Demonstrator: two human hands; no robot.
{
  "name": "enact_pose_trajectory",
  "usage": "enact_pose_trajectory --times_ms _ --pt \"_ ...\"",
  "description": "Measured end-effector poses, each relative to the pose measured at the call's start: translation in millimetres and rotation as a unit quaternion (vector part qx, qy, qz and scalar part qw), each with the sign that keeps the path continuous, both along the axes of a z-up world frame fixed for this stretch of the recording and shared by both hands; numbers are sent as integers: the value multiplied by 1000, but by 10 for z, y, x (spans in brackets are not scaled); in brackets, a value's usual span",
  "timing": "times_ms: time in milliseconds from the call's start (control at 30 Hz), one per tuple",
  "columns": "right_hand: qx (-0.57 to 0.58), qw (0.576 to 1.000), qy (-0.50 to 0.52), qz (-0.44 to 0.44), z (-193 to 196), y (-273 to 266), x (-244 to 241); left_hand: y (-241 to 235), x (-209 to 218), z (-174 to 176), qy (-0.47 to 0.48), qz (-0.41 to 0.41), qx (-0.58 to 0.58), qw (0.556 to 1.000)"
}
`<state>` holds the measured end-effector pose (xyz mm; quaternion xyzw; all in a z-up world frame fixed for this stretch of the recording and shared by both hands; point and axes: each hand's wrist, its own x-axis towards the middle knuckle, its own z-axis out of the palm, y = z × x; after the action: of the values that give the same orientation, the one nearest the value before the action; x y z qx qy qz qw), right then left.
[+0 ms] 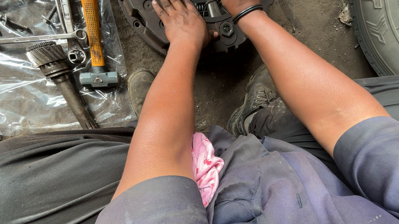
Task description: The person sits on the ground and uses a caliper to measure a mechanical part, likely a clutch assembly. They repeatedly adjust the caliper jaws and reposition the tool to measure different internal components of the assembly.
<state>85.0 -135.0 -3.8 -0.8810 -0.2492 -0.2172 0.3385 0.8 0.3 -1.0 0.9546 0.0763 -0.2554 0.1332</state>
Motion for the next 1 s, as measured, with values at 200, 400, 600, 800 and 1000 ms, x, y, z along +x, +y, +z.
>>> enact_pose_trajectory --times_ms 200,400,600,800,1000 --pt "4 997 59 -47 -74 -84 106 -2 0 19 4 5 0 1000" --pt "16 999 27 -44 -155 -164 237 3 -10 41 2 0 3 1000" --pt "29 996 61 -60 -18 -131 113 4 -3 36 7 0 3 1000" --pt "18 998 34 -43 29 -89 -21 1 11 22 13 1 0 1000" --pt "26 998 48 11 221 -81 52 11 -4 64 13 -4 7 1000"
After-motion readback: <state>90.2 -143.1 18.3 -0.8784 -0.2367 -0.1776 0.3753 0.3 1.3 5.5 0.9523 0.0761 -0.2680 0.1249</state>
